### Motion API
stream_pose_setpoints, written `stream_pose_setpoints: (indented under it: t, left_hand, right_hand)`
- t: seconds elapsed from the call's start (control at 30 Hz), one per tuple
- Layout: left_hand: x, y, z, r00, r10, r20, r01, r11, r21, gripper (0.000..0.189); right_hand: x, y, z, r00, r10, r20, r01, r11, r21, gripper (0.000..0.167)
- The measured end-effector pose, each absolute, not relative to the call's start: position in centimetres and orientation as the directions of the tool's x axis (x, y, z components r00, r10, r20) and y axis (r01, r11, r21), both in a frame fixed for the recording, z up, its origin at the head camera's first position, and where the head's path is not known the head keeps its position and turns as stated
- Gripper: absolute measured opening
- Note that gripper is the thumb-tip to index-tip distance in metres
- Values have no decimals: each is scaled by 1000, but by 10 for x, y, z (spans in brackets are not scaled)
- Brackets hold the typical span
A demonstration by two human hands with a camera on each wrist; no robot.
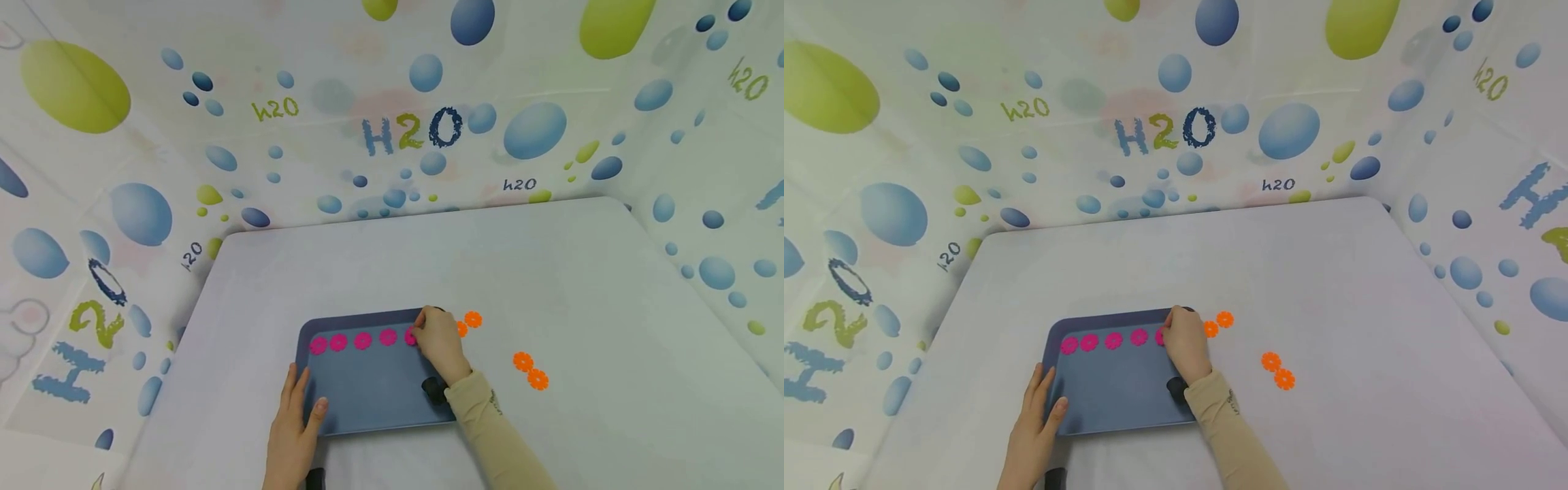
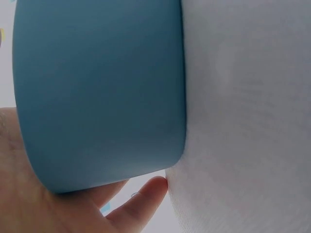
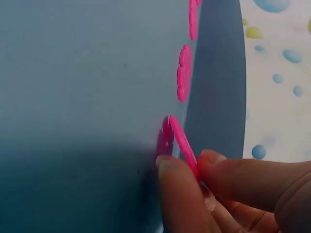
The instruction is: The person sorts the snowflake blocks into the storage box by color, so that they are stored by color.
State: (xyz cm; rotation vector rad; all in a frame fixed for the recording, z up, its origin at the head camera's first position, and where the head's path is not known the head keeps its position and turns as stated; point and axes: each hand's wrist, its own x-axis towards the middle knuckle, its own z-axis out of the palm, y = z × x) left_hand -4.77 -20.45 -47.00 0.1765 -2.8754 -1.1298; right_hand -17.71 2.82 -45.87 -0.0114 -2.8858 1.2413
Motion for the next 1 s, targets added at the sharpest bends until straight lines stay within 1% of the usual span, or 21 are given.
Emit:
stream_pose_setpoints:
  t: [0.17, 0.33, 0.43, 0.57, 0.63, 0.8, 1.0]
  left_hand:
    - [-48, -204, -470, -993, -118, 9, -80, 725, 684, 61]
    - [-49, -203, -470, -993, -118, 7, -81, 725, 684, 61]
    - [-49, -204, -471, -993, -122, 3, -87, 728, 680, 61]
    - [-48, -205, -471, -993, -121, 5, -86, 735, 672, 61]
    - [-48, -205, -471, -993, -120, 6, -85, 736, 672, 61]
    - [-48, -206, -471, -992, -124, -9, -98, 731, 675, 62]
    - [-47, -205, -472, -992, -130, -9, -102, 731, 675, 62]
  right_hand:
    - [-177, 30, -458, -999, 8, 46, -26, 721, -693, 9]
    - [-176, 31, -458, -999, 13, 35, -15, 716, -697, 11]
    - [-176, 31, -458, -999, 8, 43, -24, 725, -688, 8]
    - [-173, 33, -455, -997, -4, 74, -54, 727, -684, 1]
    - [-172, 36, -451, -996, 1, 90, -61, 725, -686, 3]
    - [-172, 48, -441, -994, 55, 97, -30, 708, -705, 7]
    - [-171, 71, -439, -979, 143, 143, -15, 654, -756, 14]
